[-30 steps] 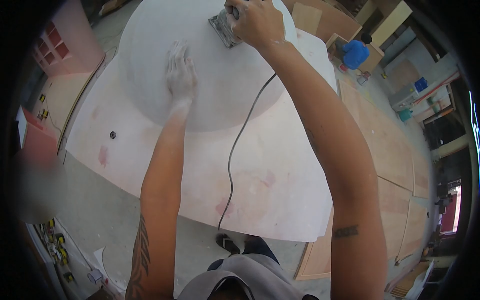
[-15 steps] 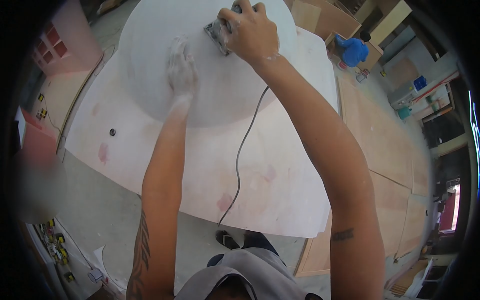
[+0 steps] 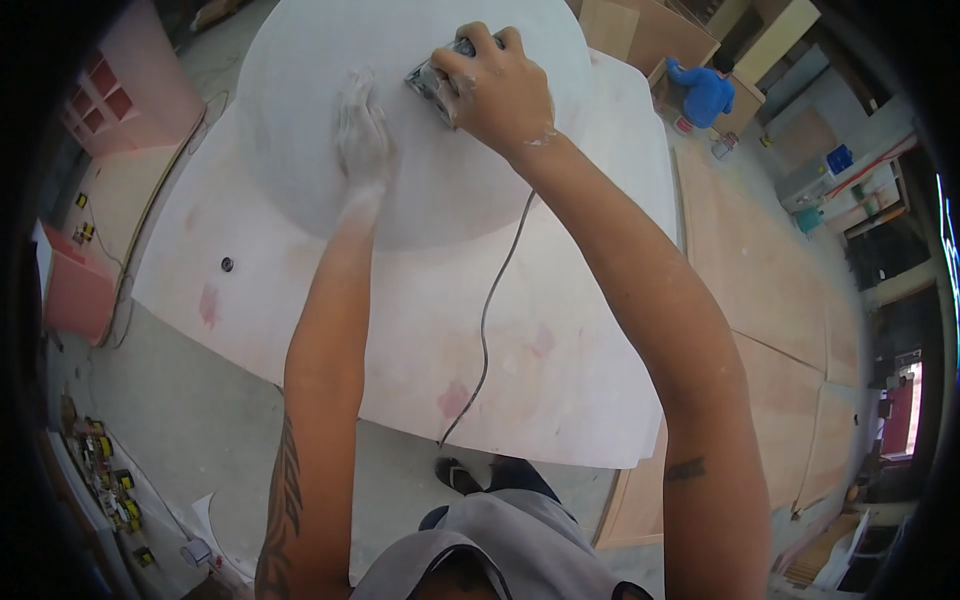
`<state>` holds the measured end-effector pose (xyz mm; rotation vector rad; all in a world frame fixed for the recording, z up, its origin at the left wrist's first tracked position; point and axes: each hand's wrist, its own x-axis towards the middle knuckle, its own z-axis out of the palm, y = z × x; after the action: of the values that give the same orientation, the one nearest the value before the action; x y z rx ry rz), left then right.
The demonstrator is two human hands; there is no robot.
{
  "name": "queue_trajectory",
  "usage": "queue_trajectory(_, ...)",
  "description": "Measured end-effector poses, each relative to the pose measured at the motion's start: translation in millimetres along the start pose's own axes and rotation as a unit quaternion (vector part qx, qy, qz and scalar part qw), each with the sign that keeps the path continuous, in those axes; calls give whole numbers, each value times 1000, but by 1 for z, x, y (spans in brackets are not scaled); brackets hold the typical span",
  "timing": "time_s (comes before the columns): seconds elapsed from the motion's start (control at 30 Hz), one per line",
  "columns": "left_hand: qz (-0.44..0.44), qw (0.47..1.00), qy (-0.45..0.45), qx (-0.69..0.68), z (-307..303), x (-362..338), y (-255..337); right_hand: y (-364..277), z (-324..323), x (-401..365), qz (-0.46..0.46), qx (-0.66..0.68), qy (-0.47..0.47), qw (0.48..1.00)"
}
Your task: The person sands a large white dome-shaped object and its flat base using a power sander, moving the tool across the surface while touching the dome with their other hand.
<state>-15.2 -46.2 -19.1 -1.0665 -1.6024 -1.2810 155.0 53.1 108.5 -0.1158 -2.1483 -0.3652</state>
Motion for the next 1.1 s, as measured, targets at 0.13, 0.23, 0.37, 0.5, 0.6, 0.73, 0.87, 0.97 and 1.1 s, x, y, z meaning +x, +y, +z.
queue_trajectory(0.13,22,1000,-6,7,4,-1,-2,23,-2,38,70,9,-12,997)
queue_trajectory(0.23,55,997,-33,49,-1,-1,3,30,0,62,112,14,-12,994)
queue_trajectory(0.37,195,962,-170,90,-11,2,14,42,8,72,187,-24,15,982)
queue_trajectory(0.5,198,958,-194,70,-15,0,15,24,-7,52,230,-9,-19,973)
queue_trajectory(0.6,156,976,-151,35,-5,-5,9,19,-1,12,207,-36,11,978)
queue_trajectory(0.73,145,982,-110,47,0,-3,9,17,-12,-36,184,3,-13,983)
queue_trajectory(0.87,147,981,-109,64,-2,-5,12,25,-13,-41,169,6,-22,985)
queue_trajectory(0.97,145,982,-108,59,-3,-5,12,37,-6,-12,167,-21,-4,986)
queue_trajectory(1.1,143,982,-107,59,0,-3,13,40,-3,8,176,-43,16,983)
